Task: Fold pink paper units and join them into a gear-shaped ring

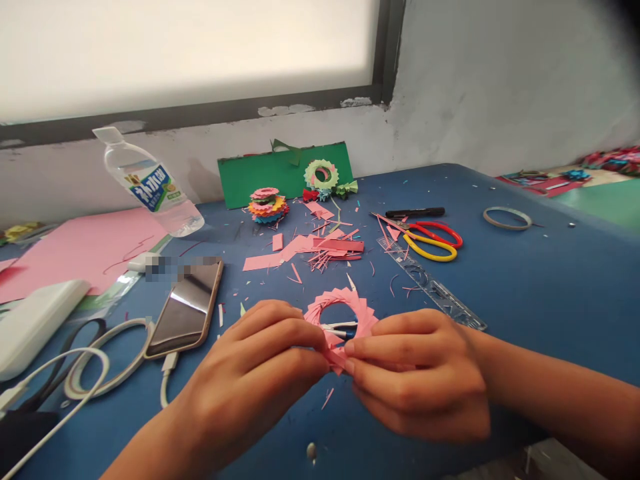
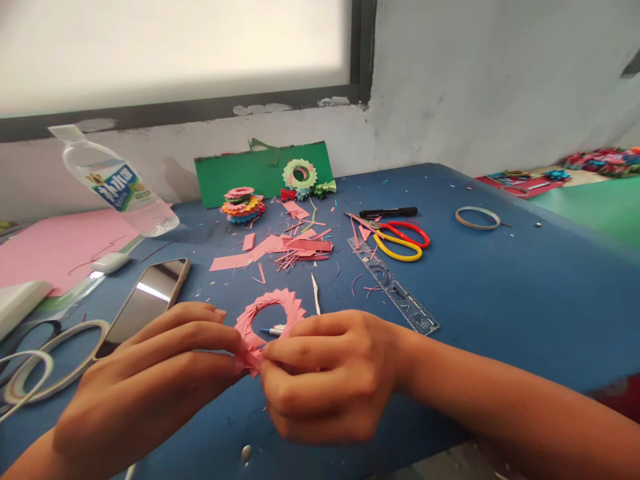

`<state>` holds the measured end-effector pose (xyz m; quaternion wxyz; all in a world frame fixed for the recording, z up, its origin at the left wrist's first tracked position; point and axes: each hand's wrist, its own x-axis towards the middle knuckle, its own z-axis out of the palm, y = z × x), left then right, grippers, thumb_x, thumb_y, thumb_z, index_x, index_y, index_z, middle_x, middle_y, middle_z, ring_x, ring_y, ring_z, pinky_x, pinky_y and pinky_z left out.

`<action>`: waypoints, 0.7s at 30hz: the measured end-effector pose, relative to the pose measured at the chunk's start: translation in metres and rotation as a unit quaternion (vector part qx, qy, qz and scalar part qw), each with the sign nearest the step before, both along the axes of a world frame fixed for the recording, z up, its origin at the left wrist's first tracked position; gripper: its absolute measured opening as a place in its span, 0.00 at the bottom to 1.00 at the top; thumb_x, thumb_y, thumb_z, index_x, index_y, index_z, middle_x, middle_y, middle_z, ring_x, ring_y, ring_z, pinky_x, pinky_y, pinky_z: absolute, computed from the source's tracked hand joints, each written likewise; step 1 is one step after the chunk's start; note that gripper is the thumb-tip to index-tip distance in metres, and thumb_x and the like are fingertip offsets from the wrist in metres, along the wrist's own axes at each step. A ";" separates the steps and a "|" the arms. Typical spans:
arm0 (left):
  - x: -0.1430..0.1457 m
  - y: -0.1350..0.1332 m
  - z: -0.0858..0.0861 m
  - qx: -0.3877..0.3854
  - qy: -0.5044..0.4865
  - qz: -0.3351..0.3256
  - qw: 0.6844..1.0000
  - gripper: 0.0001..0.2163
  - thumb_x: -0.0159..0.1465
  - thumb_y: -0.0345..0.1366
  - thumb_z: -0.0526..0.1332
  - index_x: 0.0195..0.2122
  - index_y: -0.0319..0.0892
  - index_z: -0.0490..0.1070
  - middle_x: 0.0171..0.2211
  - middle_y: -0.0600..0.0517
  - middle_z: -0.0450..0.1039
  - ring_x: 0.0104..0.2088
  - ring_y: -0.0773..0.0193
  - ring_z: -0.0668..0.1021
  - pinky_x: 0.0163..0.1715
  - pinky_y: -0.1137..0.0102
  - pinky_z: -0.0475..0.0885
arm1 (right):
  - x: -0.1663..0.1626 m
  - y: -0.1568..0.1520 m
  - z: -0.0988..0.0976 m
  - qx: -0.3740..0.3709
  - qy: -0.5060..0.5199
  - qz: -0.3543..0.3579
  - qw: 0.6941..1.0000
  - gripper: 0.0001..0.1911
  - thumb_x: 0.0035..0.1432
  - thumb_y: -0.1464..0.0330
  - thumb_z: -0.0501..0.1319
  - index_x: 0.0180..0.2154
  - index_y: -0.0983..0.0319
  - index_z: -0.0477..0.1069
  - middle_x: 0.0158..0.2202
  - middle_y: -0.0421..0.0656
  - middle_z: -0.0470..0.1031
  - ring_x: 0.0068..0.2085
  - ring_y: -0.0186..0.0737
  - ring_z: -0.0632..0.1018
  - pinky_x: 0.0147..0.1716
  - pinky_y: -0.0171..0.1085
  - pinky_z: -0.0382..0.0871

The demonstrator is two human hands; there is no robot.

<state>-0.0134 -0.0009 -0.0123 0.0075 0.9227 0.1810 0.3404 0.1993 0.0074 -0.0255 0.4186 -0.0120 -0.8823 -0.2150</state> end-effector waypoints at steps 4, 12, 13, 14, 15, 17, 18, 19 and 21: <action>0.004 0.001 0.004 -0.051 -0.025 -0.014 0.998 0.06 0.59 0.24 0.59 0.33 0.41 0.69 0.30 0.52 0.73 0.33 0.66 0.74 0.33 0.73 0.72 | 0.001 -0.001 0.001 -0.003 0.007 0.003 1.000 0.12 0.52 0.75 0.59 0.20 0.59 0.74 0.27 0.33 0.77 0.32 0.31 0.77 0.29 0.28 0.74; 0.004 0.001 0.006 -0.089 -0.034 -0.046 0.994 0.05 0.59 0.23 0.59 0.32 0.40 0.70 0.29 0.51 0.73 0.29 0.67 0.75 0.30 0.73 0.73 | 0.000 0.002 0.008 -0.045 -0.014 0.029 0.998 0.11 0.56 0.75 0.55 0.28 0.63 0.76 0.28 0.38 0.78 0.31 0.33 0.78 0.31 0.29 0.75; 0.004 0.001 0.005 -0.081 -0.031 -0.048 0.995 0.05 0.59 0.24 0.59 0.32 0.40 0.70 0.29 0.51 0.74 0.30 0.67 0.75 0.31 0.73 0.73 | 0.000 0.002 0.008 -0.054 -0.008 0.031 0.998 0.12 0.57 0.76 0.54 0.29 0.64 0.76 0.28 0.39 0.78 0.31 0.33 0.78 0.31 0.29 0.75; 0.003 0.000 0.005 -0.072 -0.024 -0.049 0.996 0.05 0.59 0.24 0.59 0.33 0.40 0.70 0.30 0.51 0.74 0.32 0.66 0.75 0.33 0.73 0.73 | -0.001 0.003 0.008 -0.061 -0.007 0.031 0.998 0.12 0.57 0.76 0.54 0.29 0.65 0.75 0.28 0.40 0.78 0.31 0.33 0.78 0.31 0.30 0.75; 0.003 0.000 0.004 -0.063 -0.018 -0.048 0.997 0.05 0.59 0.24 0.59 0.34 0.40 0.70 0.32 0.50 0.75 0.33 0.66 0.75 0.34 0.73 0.74 | -0.001 0.003 0.007 -0.063 -0.006 0.030 0.998 0.12 0.58 0.76 0.53 0.29 0.65 0.75 0.28 0.40 0.78 0.31 0.33 0.77 0.30 0.30 0.74; 0.002 -0.003 0.004 -0.053 -0.009 -0.037 0.998 0.05 0.60 0.25 0.59 0.35 0.40 0.70 0.34 0.50 0.76 0.35 0.65 0.76 0.37 0.72 0.74 | -0.002 0.003 0.007 -0.056 -0.005 0.029 0.998 0.12 0.57 0.75 0.54 0.29 0.64 0.75 0.28 0.39 0.78 0.31 0.33 0.77 0.29 0.30 0.74; 0.001 -0.004 0.004 -0.052 -0.008 -0.032 0.998 0.05 0.61 0.25 0.58 0.36 0.41 0.70 0.34 0.51 0.76 0.36 0.65 0.76 0.38 0.72 0.74 | -0.002 0.003 0.006 -0.051 -0.003 0.030 0.998 0.12 0.57 0.75 0.54 0.29 0.64 0.75 0.29 0.38 0.78 0.30 0.33 0.77 0.29 0.30 0.74; 0.001 -0.006 0.005 -0.056 -0.009 -0.028 0.998 0.06 0.61 0.25 0.57 0.36 0.42 0.70 0.34 0.52 0.76 0.36 0.66 0.77 0.39 0.73 0.74 | -0.002 0.003 0.006 -0.046 -0.001 0.033 0.998 0.11 0.56 0.75 0.54 0.28 0.63 0.75 0.28 0.38 0.78 0.30 0.33 0.77 0.28 0.30 0.74; 0.001 -0.008 0.005 -0.073 -0.009 -0.025 0.997 0.07 0.61 0.25 0.57 0.36 0.43 0.70 0.34 0.54 0.77 0.37 0.67 0.77 0.40 0.74 0.73 | -0.003 0.002 0.004 -0.047 0.012 0.045 0.998 0.12 0.55 0.75 0.53 0.25 0.62 0.74 0.28 0.39 0.78 0.30 0.34 0.76 0.28 0.31 0.73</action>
